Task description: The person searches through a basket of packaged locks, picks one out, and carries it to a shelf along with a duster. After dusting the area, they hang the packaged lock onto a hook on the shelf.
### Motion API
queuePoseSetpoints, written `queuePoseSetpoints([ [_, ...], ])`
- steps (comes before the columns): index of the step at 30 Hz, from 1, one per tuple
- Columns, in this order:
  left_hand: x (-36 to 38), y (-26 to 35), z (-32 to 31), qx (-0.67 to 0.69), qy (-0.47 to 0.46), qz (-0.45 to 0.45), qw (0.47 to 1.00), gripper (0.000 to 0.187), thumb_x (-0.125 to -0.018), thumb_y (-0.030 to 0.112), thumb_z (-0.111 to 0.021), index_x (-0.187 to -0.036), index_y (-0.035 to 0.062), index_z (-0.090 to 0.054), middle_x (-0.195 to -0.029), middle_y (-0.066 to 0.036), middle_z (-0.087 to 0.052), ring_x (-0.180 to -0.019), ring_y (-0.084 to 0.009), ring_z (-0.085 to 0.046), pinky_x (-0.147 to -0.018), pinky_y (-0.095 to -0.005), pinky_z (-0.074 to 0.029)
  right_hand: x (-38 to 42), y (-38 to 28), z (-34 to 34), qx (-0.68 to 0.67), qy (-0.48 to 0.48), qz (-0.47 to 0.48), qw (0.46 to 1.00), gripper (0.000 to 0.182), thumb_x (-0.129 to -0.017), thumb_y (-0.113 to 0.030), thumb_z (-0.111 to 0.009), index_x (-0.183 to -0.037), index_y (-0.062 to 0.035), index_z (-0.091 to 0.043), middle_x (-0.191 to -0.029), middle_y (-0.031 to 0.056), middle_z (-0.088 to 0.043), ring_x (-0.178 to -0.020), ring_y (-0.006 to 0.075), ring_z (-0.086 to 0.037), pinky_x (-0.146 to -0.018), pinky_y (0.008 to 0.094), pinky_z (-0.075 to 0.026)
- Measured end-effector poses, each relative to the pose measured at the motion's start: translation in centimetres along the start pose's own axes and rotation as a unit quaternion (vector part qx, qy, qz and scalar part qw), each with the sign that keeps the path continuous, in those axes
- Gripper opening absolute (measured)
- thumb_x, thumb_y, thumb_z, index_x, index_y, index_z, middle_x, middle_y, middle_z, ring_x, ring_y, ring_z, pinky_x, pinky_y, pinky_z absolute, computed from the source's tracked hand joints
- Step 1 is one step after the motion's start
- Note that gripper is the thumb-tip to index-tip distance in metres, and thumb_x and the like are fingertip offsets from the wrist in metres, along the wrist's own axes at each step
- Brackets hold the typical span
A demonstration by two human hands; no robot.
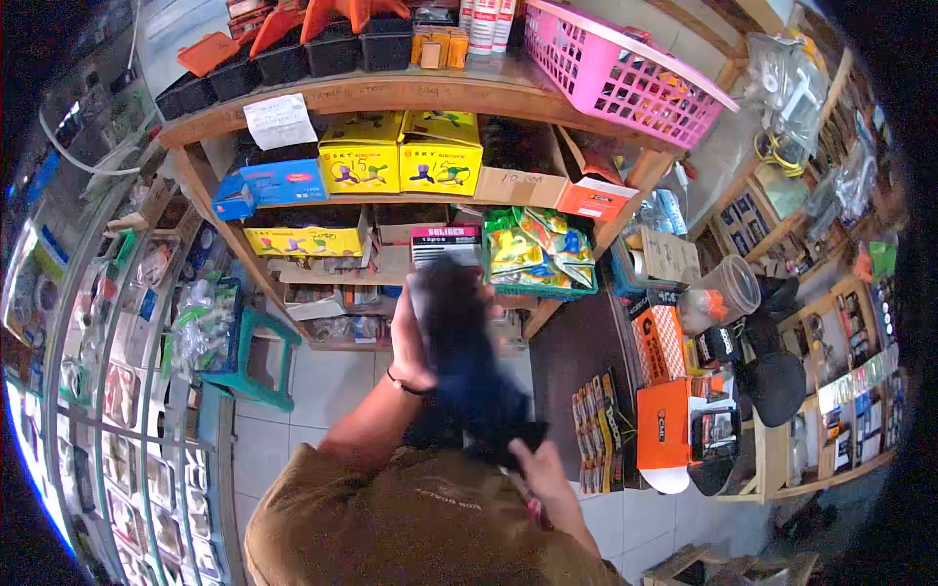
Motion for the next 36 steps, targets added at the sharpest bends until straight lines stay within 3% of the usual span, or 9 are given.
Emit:
queuePoseSetpoints([
  [5,-0.4,-0.2,3.3,0.034,0.044,-0.021,0.998,0.052,-0.086,0.046,-0.031,-0.121,0.0084,-0.04,-0.124,-0.014,-0.042,-0.112,-0.0296,-0.041,-0.093,-0.0482,-0.032,1.3,-2.5,-2.4,0.113,-0.044,0.189,0.975,0.025,-0.086,-0.027,-0.049,-0.081,-0.0038,-0.055,-0.053,0.0019,-0.05,-0.034,0.0074,-0.039,-0.031,0.0221,-0.028],
  [10,-0.8,1.1,2.1,-0.01,0.13,-0.101,0.986,0.059,-0.084,0.052,-0.03,-0.122,0.0082,-0.039,-0.121,-0.014,-0.045,-0.108,-0.0312,-0.045,-0.09,-0.0507,-0.034,-0.9,0.6,0.3,-0.04,0.011,0.042,0.998,0.028,-0.086,-0.028,-0.05,-0.083,-0.0015,-0.057,-0.061,0.0031,-0.056,-0.047,0.0097,-0.045,-0.043,0.0269,-0.038],
  [12,-0.4,-0.4,1.5,-0.004,0.003,0.008,1.0,0.06,-0.084,0.053,-0.03,-0.124,0.0083,-0.038,-0.124,-0.014,-0.041,-0.112,-0.0302,-0.042,-0.091,-0.0529,-0.032,0.2,-1.8,-2.0,0.093,-0.006,0.283,0.955,0.026,-0.086,-0.027,-0.05,-0.081,-0.0029,-0.056,-0.058,0.0032,-0.054,-0.043,0.0087,-0.045,-0.038,0.0247,-0.036],
  [16,-0.5,0.1,1.5,-0.004,0.051,-0.01,0.999,0.058,-0.084,0.052,-0.031,-0.122,0.0088,-0.039,-0.122,-0.014,-0.044,-0.107,-0.0334,-0.046,-0.088,-0.0557,-0.034,0.3,-0.8,0.1,-0.019,0.005,-0.005,1.0,0.031,-0.084,-0.033,-0.052,-0.077,-0.003,-0.054,-0.051,0.0013,-0.048,-0.045,0.0082,-0.04,-0.041,0.0269,-0.035],
  [22,-0.9,-0.3,3.5,0.007,-0.055,0.019,0.998,0.058,-0.084,0.052,-0.03,-0.125,0.0106,-0.036,-0.125,-0.014,-0.04,-0.112,-0.0304,-0.041,-0.089,-0.0543,-0.033,-0.6,-1.2,-1.9,0.131,-0.025,0.353,0.926,0.025,-0.087,-0.025,-0.048,-0.075,-0.0029,-0.054,-0.052,0.0022,-0.051,-0.039,0.0085,-0.042,-0.034,0.0247,-0.031],
  [24,-0.3,1.9,4.4,-0.017,0.142,-0.101,0.985,0.06,-0.084,0.053,-0.029,-0.123,0.008,-0.038,-0.124,-0.014,-0.042,-0.11,-0.0302,-0.043,-0.092,-0.0477,-0.034,-0.6,-0.7,0.2,-0.037,-0.001,0.047,0.998,0.029,-0.087,-0.028,-0.049,-0.076,-0.0014,-0.054,-0.052,0.002,-0.05,-0.042,0.0084,-0.04,-0.039,0.0267,-0.035],
  [28,-0.2,0.4,1.1,-0.048,0.004,-0.025,0.999,0.062,-0.084,0.053,-0.029,-0.123,0.0065,-0.037,-0.123,-0.015,-0.042,-0.111,-0.0321,-0.042,-0.09,-0.0527,-0.034,0.6,-3.8,-2.0,0.099,0.047,0.441,0.891,0.026,-0.086,-0.025,-0.05,-0.074,-0.0021,-0.052,-0.05,0.0028,-0.049,-0.036,0.0087,-0.04,-0.034,0.0239,-0.031],
  [29,-0.5,0.4,3.1,-0.031,-0.005,-0.017,0.999,0.063,-0.084,0.054,-0.029,-0.124,0.0065,-0.036,-0.123,-0.015,-0.042,-0.111,-0.0328,-0.042,-0.089,-0.0546,-0.033,-2.8,2.6,-1.3,0.112,-0.071,0.179,0.975,0.025,-0.086,-0.024,-0.05,-0.076,-0.0014,-0.052,-0.049,0.0027,-0.049,-0.036,0.0088,-0.041,-0.034,0.0246,-0.031],
  [36,-0.3,0.4,1.3,-0.019,0.03,-0.001,0.999,0.066,-0.082,0.058,-0.03,-0.123,0.0068,-0.037,-0.123,-0.015,-0.042,-0.11,-0.0328,-0.043,-0.09,-0.0534,-0.034,-1.0,0.4,-1.9,0.059,-0.054,0.081,0.993,0.025,-0.087,-0.027,-0.049,-0.085,-0.0027,-0.054,-0.048,0.0007,-0.046,-0.034,0.0088,-0.038,-0.033,0.024,-0.028],
])
Point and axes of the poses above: each hand's wrist, its own x-axis away from the middle knuckle, its own z-axis out of the back of the hand, y = z × x, the point moved 8 cm from there along -x, towards the middle knuckle
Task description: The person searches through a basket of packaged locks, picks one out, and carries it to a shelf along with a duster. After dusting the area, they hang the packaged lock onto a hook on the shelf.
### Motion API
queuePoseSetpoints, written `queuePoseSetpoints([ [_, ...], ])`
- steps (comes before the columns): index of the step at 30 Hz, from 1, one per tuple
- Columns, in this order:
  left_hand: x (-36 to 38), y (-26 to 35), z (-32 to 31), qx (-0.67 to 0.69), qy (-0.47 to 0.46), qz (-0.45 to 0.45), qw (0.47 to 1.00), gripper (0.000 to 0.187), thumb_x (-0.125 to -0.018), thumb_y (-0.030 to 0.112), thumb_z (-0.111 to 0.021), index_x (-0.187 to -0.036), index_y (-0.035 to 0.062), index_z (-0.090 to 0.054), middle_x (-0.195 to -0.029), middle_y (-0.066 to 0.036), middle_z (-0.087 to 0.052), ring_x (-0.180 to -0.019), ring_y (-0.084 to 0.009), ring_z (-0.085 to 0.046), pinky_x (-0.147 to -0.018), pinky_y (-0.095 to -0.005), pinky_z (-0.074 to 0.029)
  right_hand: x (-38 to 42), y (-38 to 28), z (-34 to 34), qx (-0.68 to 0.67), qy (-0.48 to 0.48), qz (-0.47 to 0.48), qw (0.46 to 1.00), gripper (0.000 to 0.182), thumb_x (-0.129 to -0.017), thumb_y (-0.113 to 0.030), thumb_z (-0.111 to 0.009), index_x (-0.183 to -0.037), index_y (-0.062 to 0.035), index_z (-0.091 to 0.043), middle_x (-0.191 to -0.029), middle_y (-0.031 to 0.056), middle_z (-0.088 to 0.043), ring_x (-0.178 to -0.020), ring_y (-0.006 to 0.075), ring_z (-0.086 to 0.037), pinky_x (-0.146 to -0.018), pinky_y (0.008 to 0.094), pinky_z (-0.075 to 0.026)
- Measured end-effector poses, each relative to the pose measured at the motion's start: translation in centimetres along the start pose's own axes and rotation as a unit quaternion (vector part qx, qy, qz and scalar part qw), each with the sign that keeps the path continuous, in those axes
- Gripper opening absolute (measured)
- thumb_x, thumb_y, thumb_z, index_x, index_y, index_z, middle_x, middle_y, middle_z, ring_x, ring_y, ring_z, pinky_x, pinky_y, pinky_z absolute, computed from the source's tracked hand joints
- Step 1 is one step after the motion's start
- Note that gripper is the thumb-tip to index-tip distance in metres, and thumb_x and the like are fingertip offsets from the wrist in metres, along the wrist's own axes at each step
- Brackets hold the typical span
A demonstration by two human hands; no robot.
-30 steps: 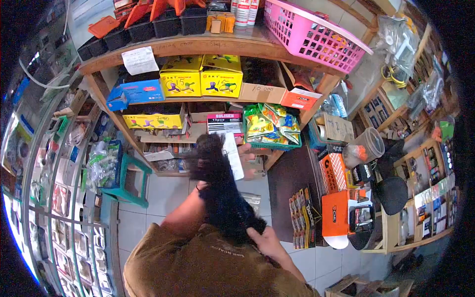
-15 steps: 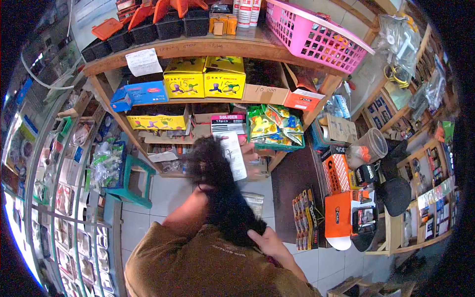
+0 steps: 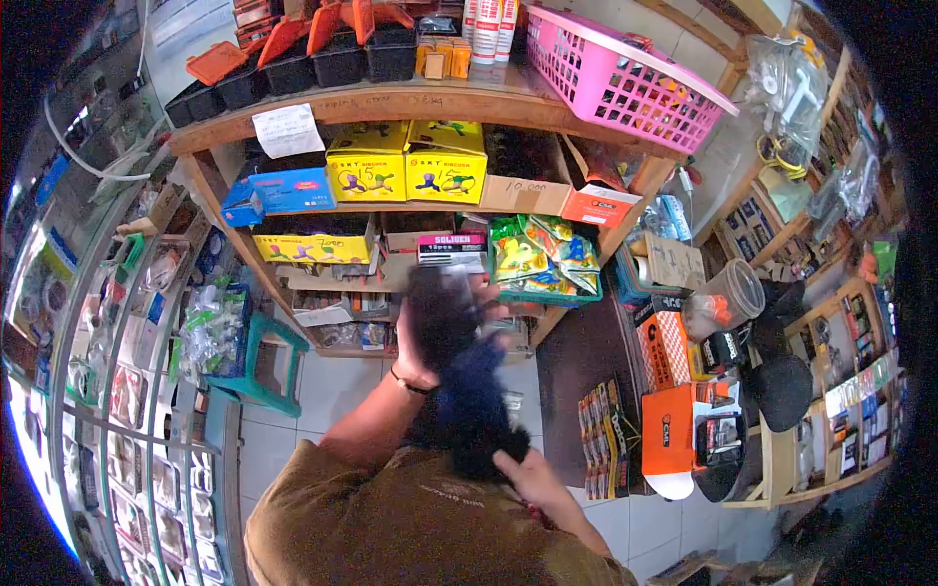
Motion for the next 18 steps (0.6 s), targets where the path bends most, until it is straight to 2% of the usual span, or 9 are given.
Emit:
queuePoseSetpoints([
  [3,-0.2,0.4,-0.6,0.005,-0.022,-0.011,1.0,0.075,-0.079,0.065,-0.028,-0.124,0.0061,-0.036,-0.124,-0.016,-0.041,-0.111,-0.0333,-0.042,-0.09,-0.0537,-0.033,0.5,-2.5,1.2,-0.008,0.019,0.0,1.0,0.028,-0.087,-0.03,-0.048,-0.088,-0.0026,-0.054,-0.052,-0.0005,-0.046,-0.04,0.0076,-0.039,-0.037,0.0243,-0.031],
  [4,-0.5,2.1,1.7,-0.066,0.13,-0.119,0.982,0.076,-0.078,0.066,-0.025,-0.125,0.0059,-0.035,-0.124,-0.016,-0.041,-0.111,-0.0334,-0.041,-0.092,-0.0497,-0.033,0.7,-1.5,2.2,-0.071,0.05,-0.074,0.994,0.031,-0.086,-0.033,-0.049,-0.088,-0.0021,-0.054,-0.054,-0.0014,-0.045,-0.044,0.0072,-0.039,-0.039,0.0249,-0.032],
  [7,-0.7,0.7,-0.5,-0.025,-0.042,-0.024,0.999,0.08,-0.077,0.068,-0.021,-0.125,0.0052,-0.034,-0.125,-0.016,-0.04,-0.112,-0.034,-0.041,-0.094,-0.0478,-0.032,0.1,-0.4,0.2,-0.04,-0.012,0.013,0.999,0.031,-0.087,-0.032,-0.047,-0.079,-0.0027,-0.054,-0.051,0.0,-0.046,-0.039,0.0083,-0.038,-0.036,0.025,-0.031],
  [10,-0.7,0.6,0.1,-0.009,-0.062,-0.022,0.998,0.079,-0.077,0.068,-0.022,-0.125,0.0062,-0.034,-0.124,-0.016,-0.041,-0.11,-0.0342,-0.043,-0.091,-0.0501,-0.034,-0.1,-1.2,0.6,-0.012,-0.008,0.021,1.0,0.031,-0.087,-0.031,-0.047,-0.077,-0.0021,-0.054,-0.051,0.0011,-0.047,-0.038,0.0088,-0.038,-0.035,0.025,-0.031],
  [12,-0.4,2.0,1.6,-0.048,0.132,-0.101,0.985,0.075,-0.079,0.065,-0.025,-0.124,0.0073,-0.036,-0.124,-0.014,-0.042,-0.109,-0.036,-0.043,-0.088,-0.0575,-0.033,-0.1,-0.7,2.2,-0.048,0.031,-0.063,0.996,0.033,-0.086,-0.032,-0.049,-0.082,0.0002,-0.055,-0.054,0.0004,-0.049,-0.044,0.0083,-0.039,-0.041,0.026,-0.035],
  [13,-0.1,1.5,1.2,0.175,-0.154,-0.028,0.972,0.071,-0.08,0.063,-0.025,-0.123,0.0079,-0.038,-0.124,-0.012,-0.043,-0.107,-0.0334,-0.045,-0.088,-0.0562,-0.033,-0.1,-0.1,1.9,-0.069,0.032,-0.072,0.995,0.033,-0.086,-0.031,-0.049,-0.082,0.0006,-0.055,-0.053,0.0003,-0.048,-0.043,0.0084,-0.039,-0.041,0.0263,-0.035],
  [14,0.1,1.4,0.7,0.175,-0.154,-0.028,0.972,0.071,-0.08,0.063,-0.025,-0.123,0.0079,-0.038,-0.124,-0.012,-0.043,-0.107,-0.0334,-0.045,-0.088,-0.0562,-0.033,0.0,0.5,1.3,-0.068,0.032,-0.072,0.995,0.033,-0.086,-0.031,-0.049,-0.082,0.0006,-0.055,-0.053,0.0003,-0.048,-0.043,0.0084,-0.039,-0.041,0.0263,-0.035],
  [16,-0.1,0.1,2.6,-0.021,0.041,-0.002,0.999,0.07,-0.081,0.062,-0.023,-0.122,0.0082,-0.04,-0.121,-0.011,-0.046,-0.105,-0.0283,-0.047,-0.091,-0.0469,-0.035,0.0,-0.7,-1.1,0.05,-0.033,0.055,0.997,0.03,-0.088,-0.029,-0.045,-0.078,-0.0019,-0.054,-0.053,0.0024,-0.05,-0.036,0.0084,-0.039,-0.033,0.0242,-0.03],
  [18,-0.6,0.1,2.3,0.0,-0.026,0.004,1.0,0.068,-0.082,0.061,-0.023,-0.123,0.008,-0.038,-0.121,-0.011,-0.045,-0.107,-0.0265,-0.046,-0.093,-0.0415,-0.036,0.5,-3.3,0.1,0.027,0.006,0.134,0.991,0.029,-0.088,-0.028,-0.045,-0.083,-0.0011,-0.055,-0.061,0.0039,-0.054,-0.043,0.0101,-0.045,-0.037,0.0246,-0.034],
])
Point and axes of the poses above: each hand's wrist, its own x-axis away from the middle knuckle, its own z-axis out of the back of the hand, y = z × x, the point moved 8 cm from there along -x, towards the middle knuckle
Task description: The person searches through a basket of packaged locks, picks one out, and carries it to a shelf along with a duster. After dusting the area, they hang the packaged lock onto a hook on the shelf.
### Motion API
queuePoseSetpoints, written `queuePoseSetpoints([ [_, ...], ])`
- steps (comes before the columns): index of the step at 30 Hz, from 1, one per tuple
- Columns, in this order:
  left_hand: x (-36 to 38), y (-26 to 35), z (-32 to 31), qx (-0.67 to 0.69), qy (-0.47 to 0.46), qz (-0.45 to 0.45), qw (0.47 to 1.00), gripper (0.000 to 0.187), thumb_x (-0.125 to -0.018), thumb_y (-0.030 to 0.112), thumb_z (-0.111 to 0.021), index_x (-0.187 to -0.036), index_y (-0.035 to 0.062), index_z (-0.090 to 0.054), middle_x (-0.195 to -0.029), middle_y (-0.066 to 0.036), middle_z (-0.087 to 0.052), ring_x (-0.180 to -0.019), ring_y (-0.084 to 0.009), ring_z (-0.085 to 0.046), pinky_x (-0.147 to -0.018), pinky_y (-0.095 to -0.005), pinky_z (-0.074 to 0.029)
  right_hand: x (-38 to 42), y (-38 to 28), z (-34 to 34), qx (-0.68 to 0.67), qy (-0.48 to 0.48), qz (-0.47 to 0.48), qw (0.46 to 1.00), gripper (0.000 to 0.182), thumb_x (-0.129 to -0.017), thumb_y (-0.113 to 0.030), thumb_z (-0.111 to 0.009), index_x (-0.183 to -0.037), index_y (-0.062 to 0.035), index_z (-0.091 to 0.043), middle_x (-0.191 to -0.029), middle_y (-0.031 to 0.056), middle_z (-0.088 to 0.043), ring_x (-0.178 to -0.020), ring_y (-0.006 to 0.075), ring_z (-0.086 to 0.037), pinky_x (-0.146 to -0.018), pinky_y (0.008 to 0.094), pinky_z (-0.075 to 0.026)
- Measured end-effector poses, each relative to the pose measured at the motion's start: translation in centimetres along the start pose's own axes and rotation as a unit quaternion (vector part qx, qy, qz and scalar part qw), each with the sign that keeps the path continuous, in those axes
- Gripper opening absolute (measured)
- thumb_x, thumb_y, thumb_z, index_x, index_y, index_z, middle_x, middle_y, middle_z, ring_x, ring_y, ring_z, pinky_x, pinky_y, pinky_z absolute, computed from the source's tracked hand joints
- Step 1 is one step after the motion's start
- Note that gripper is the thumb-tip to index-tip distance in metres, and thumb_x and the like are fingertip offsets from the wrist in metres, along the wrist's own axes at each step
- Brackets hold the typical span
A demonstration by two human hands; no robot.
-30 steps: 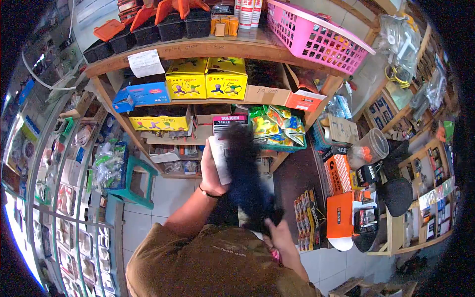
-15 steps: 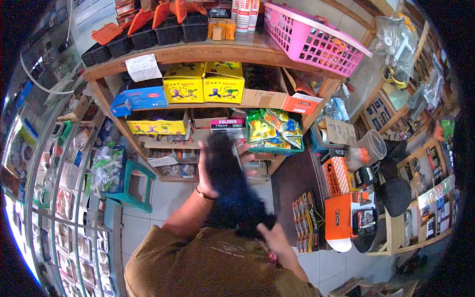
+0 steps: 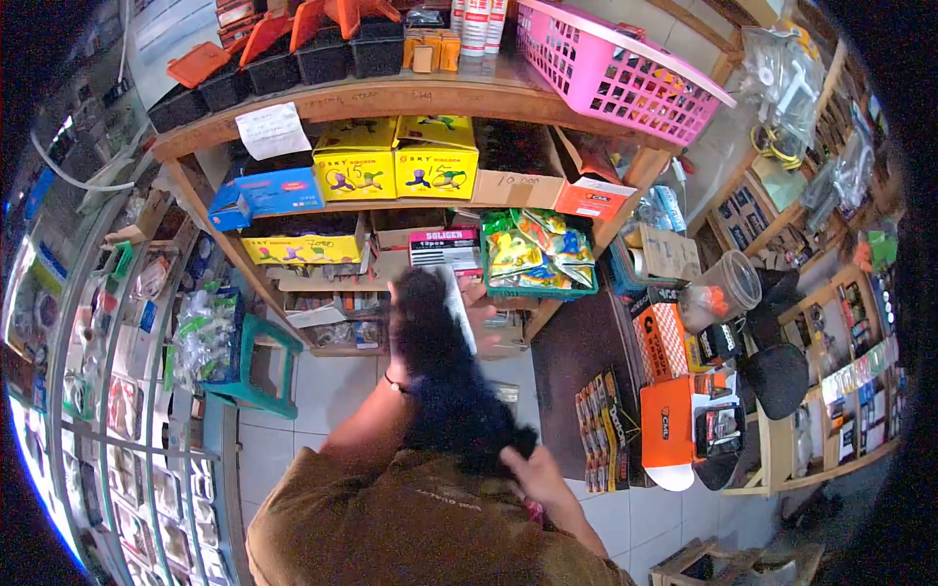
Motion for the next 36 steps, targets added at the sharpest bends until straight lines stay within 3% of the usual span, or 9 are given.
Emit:
queuePoseSetpoints([
  [2,0.1,1.4,-2.9,0.087,-0.018,-0.07,0.994,0.067,-0.083,0.06,-0.024,-0.123,0.0078,-0.037,-0.121,-0.011,-0.045,-0.11,-0.0287,-0.044,-0.094,-0.0444,-0.034,0.4,3.9,1.4,-0.118,-0.01,-0.223,0.968,0.03,-0.087,-0.029,-0.048,-0.091,-0.0004,-0.055,-0.068,0.0022,-0.055,-0.05,0.0104,-0.044,-0.046,0.0265,-0.039],
  [4,0.1,1.3,-0.3,-0.033,0.134,-0.081,0.987,0.064,-0.081,0.059,-0.031,-0.121,0.0102,-0.041,-0.118,-0.009,-0.048,-0.106,-0.0322,-0.046,-0.089,-0.0509,-0.035,0.4,4.3,0.0,-0.133,0.025,-0.188,0.973,0.029,-0.085,-0.03,-0.051,-0.089,-0.0021,-0.056,-0.062,0.0018,-0.052,-0.047,0.0101,-0.042,-0.043,0.0272,-0.037],
  [6,-0.1,0.0,0.7,0.052,-0.047,0.019,0.997,0.071,-0.081,0.062,-0.027,-0.123,0.0056,-0.037,-0.122,-0.014,-0.043,-0.11,-0.0329,-0.043,-0.091,-0.0536,-0.032,-0.1,3.5,-1.6,-0.025,-0.009,-0.012,1.0,0.027,-0.086,-0.031,-0.05,-0.081,-0.0049,-0.055,-0.054,0.0014,-0.049,-0.038,0.0087,-0.039,-0.033,0.0264,-0.029],
  [8,0.6,0.6,-0.8,0.021,0.034,-0.035,0.999,0.068,-0.08,0.061,-0.033,-0.121,0.0069,-0.04,-0.12,-0.014,-0.045,-0.107,-0.033,-0.045,-0.087,-0.0547,-0.035,0.6,4.6,0.7,-0.029,0.028,-0.229,0.973,0.032,-0.083,-0.035,-0.053,-0.077,-0.0042,-0.054,-0.051,-0.0008,-0.046,-0.041,0.0071,-0.039,-0.037,0.0254,-0.03],
  [11,0.9,1.4,0.0,0.229,-0.031,-0.069,0.971,0.063,-0.082,0.056,-0.033,-0.123,0.0082,-0.037,-0.122,-0.012,-0.044,-0.108,-0.0304,-0.045,-0.085,-0.0513,-0.038,0.2,3.9,1.1,-0.116,0.054,-0.181,0.975,0.032,-0.083,-0.035,-0.053,-0.077,-0.0037,-0.054,-0.05,-0.0001,-0.047,-0.039,0.0067,-0.038,-0.036,0.0248,-0.03],
  [12,0.6,1.2,-1.5,0.018,0.059,-0.07,0.996,0.061,-0.083,0.055,-0.034,-0.124,0.0098,-0.037,-0.123,-0.012,-0.043,-0.11,-0.0313,-0.044,-0.087,-0.052,-0.036,0.3,5.0,0.1,-0.052,-0.006,-0.168,0.984,0.03,-0.084,-0.033,-0.052,-0.078,-0.0035,-0.054,-0.051,0.0005,-0.048,-0.039,0.0065,-0.038,-0.035,0.0246,-0.03],
  [20,0.7,1.2,-0.6,0.047,0.077,-0.066,0.994,0.065,-0.081,0.057,-0.034,-0.123,0.0068,-0.038,-0.122,-0.012,-0.044,-0.112,-0.0304,-0.041,-0.095,-0.0494,-0.029,0.5,2.7,0.2,0.023,0.009,-0.197,0.98,0.028,-0.085,-0.031,-0.051,-0.087,-0.0031,-0.055,-0.055,-0.0006,-0.049,-0.039,0.0068,-0.039,-0.036,0.0241,-0.034],
  [22,0.0,0.2,0.6,0.07,-0.08,0.013,0.994,0.065,-0.081,0.057,-0.035,-0.123,0.0073,-0.038,-0.122,-0.013,-0.043,-0.112,-0.0315,-0.041,-0.095,-0.0529,-0.028,-0.1,1.3,-0.9,0.011,-0.027,-0.08,0.996,0.027,-0.086,-0.029,-0.05,-0.085,-0.0023,-0.055,-0.055,0.0,-0.05,-0.039,0.0074,-0.039,-0.035,0.0248,-0.032],
  [36,0.0,0.5,-0.6,0.02,0.066,-0.04,0.997,0.062,-0.083,0.055,-0.032,-0.123,0.0085,-0.037,-0.12,-0.017,-0.044,-0.11,-0.0342,-0.043,-0.092,-0.051,-0.032,0.5,4.1,0.6,0.021,-0.015,-0.205,0.978,0.031,-0.084,-0.031,-0.052,-0.073,-0.0024,-0.052,-0.047,0.0021,-0.046,-0.035,0.0083,-0.038,-0.032,0.0248,-0.029],
])
Point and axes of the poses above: each hand's wrist, its own x-axis away from the middle knuckle, its own z-axis out of the back of the hand, y = z × x, the point moved 8 cm from there along -x, towards the middle knuckle
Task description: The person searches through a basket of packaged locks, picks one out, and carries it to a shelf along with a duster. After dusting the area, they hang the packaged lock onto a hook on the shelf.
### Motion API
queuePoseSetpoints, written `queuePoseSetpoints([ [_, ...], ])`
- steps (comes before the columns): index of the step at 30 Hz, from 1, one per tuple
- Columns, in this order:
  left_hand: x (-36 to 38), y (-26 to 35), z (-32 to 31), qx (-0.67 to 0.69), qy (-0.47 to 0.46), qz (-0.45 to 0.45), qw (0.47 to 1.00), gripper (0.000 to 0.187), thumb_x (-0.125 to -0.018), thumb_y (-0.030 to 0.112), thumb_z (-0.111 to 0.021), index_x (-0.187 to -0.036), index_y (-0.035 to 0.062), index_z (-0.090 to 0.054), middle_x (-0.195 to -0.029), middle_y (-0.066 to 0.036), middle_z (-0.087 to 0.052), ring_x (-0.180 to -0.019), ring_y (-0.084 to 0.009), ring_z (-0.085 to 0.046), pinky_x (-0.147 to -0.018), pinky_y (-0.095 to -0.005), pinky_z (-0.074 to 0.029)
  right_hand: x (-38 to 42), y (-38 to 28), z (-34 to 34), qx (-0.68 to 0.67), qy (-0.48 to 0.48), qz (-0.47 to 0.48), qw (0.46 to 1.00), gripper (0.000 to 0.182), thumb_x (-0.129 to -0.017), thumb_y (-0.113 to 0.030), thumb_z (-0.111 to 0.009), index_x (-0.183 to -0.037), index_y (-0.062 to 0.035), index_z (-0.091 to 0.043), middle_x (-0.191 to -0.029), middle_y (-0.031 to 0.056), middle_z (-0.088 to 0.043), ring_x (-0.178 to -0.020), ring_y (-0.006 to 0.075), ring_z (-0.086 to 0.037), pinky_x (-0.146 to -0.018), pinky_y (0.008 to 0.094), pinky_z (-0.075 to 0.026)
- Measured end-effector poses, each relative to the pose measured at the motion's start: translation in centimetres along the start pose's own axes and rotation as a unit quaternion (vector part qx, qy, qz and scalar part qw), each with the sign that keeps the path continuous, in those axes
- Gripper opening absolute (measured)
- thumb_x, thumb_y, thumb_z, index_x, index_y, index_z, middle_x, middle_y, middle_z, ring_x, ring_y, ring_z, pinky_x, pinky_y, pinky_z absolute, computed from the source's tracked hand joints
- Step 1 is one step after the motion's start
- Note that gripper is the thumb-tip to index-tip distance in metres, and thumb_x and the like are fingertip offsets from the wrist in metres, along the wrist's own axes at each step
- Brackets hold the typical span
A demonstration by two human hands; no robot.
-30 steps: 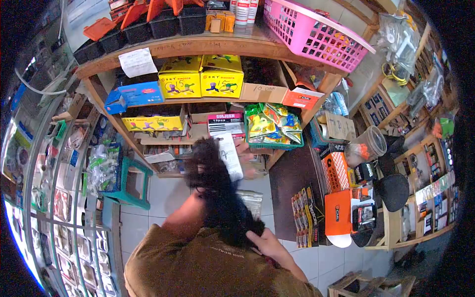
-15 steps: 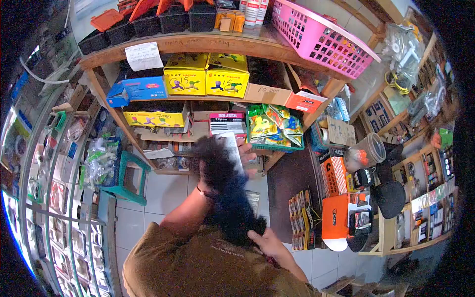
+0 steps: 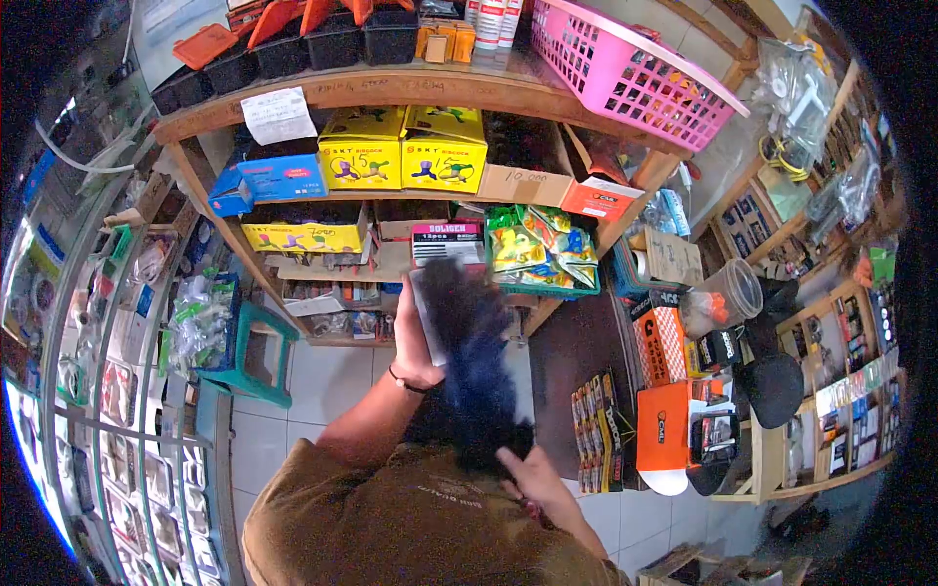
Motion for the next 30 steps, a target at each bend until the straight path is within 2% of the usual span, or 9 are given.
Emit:
queuePoseSetpoints([
  [6,0.0,0.3,2.6,0.116,-0.154,0.006,0.981,0.062,-0.082,0.056,-0.033,-0.123,0.009,-0.039,-0.122,-0.014,-0.043,-0.111,-0.0291,-0.043,-0.092,-0.0453,-0.036,0.2,0.1,1.7,-0.136,0.057,-0.028,0.989,0.03,-0.085,-0.032,-0.051,-0.085,-0.0023,-0.054,-0.056,0.0007,-0.049,-0.042,0.0077,-0.041,-0.038,0.0256,-0.035],
  [7,0.0,0.2,1.4,0.0,0.069,-0.047,0.997,0.063,-0.082,0.057,-0.033,-0.122,0.0083,-0.04,-0.123,-0.013,-0.043,-0.113,-0.0268,-0.042,-0.094,-0.0408,-0.034,0.1,0.6,1.0,-0.098,0.038,-0.008,0.994,0.029,-0.085,-0.031,-0.051,-0.084,-0.0025,-0.054,-0.056,0.0011,-0.05,-0.04,0.0083,-0.041,-0.036,0.0257,-0.034],
  [9,-0.3,-0.9,1.3,0.041,-0.042,0.018,0.998,0.065,-0.082,0.056,-0.033,-0.123,0.0068,-0.038,-0.124,-0.016,-0.041,-0.114,-0.0321,-0.039,-0.096,-0.0502,-0.028,0.6,-1.6,-1.2,-0.081,-0.016,0.145,0.986,0.026,-0.085,-0.029,-0.051,-0.083,-0.0036,-0.053,-0.054,0.0011,-0.048,-0.036,0.0082,-0.038,-0.033,0.0242,-0.03],
  [11,-0.5,-1.6,2.6,0.063,-0.095,0.051,0.992,0.066,-0.081,0.057,-0.033,-0.124,0.0068,-0.036,-0.124,-0.018,-0.04,-0.113,-0.0377,-0.038,-0.091,-0.0594,-0.027,0.6,-1.0,0.2,-0.105,0.008,0.047,0.993,0.026,-0.086,-0.028,-0.051,-0.085,-0.0029,-0.053,-0.055,0.0005,-0.048,-0.04,0.0077,-0.039,-0.036,0.0236,-0.032],
  [15,0.4,0.1,0.0,0.072,-0.059,-0.054,0.994,0.064,-0.083,0.056,-0.032,-0.124,0.0078,-0.037,-0.12,-0.013,-0.046,-0.11,-0.0284,-0.044,-0.095,-0.0402,-0.033,0.6,-0.3,0.8,-0.132,0.002,0.019,0.991,0.022,-0.086,-0.025,-0.05,-0.087,-0.0037,-0.053,-0.058,-0.0005,-0.051,-0.042,0.007,-0.041,-0.037,0.0234,-0.032],
  [19,0.3,-1.2,1.2,-0.003,-0.111,0.023,0.994,0.064,-0.082,0.056,-0.034,-0.124,0.007,-0.035,-0.124,-0.016,-0.041,-0.113,-0.0322,-0.04,-0.092,-0.0538,-0.031,0.8,-1.3,-0.4,-0.135,-0.017,0.043,0.99,0.022,-0.086,-0.026,-0.051,-0.088,-0.0037,-0.053,-0.058,-0.0005,-0.051,-0.041,0.0071,-0.039,-0.036,0.0242,-0.031],
  [22,0.5,0.6,1.9,0.005,0.083,-0.076,0.994,0.069,-0.08,0.06,-0.033,-0.124,0.0072,-0.036,-0.123,-0.015,-0.042,-0.112,-0.0333,-0.041,-0.09,-0.0534,-0.033,0.1,0.9,1.2,-0.154,0.01,0.019,0.988,0.027,-0.086,-0.029,-0.051,-0.09,-0.0022,-0.054,-0.06,-0.0007,-0.052,-0.046,0.0061,-0.04,-0.039,0.0237,-0.034],
  [26,0.6,-1.1,2.0,-0.029,-0.012,0.03,0.999,0.064,-0.081,0.058,-0.032,-0.121,0.0083,-0.04,-0.12,-0.016,-0.045,-0.109,-0.0365,-0.043,-0.087,-0.061,-0.031,0.8,-0.4,0.0,-0.09,0.007,0.019,0.996,0.025,-0.086,-0.027,-0.051,-0.089,-0.0023,-0.053,-0.059,0.002,-0.052,-0.042,0.0084,-0.041,-0.035,0.0249,-0.031],
  [30,0.8,0.0,1.9,0.099,-0.155,-0.001,0.983,0.062,-0.083,0.056,-0.03,-0.124,0.0099,-0.038,-0.119,-0.015,-0.046,-0.109,-0.0293,-0.045,-0.09,-0.0447,-0.037,0.4,-0.7,1.2,-0.217,-0.001,0.069,0.974,0.027,-0.085,-0.028,-0.051,-0.091,-0.0015,-0.052,-0.058,0.0017,-0.05,-0.041,0.0094,-0.04,-0.036,0.0269,-0.032],
])
Point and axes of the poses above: each hand's wrist, its own x-axis away from the middle knuckle, its own z-axis out of the back of the hand, y = z × x, the point moved 8 cm from there along -x, towards the middle knuckle
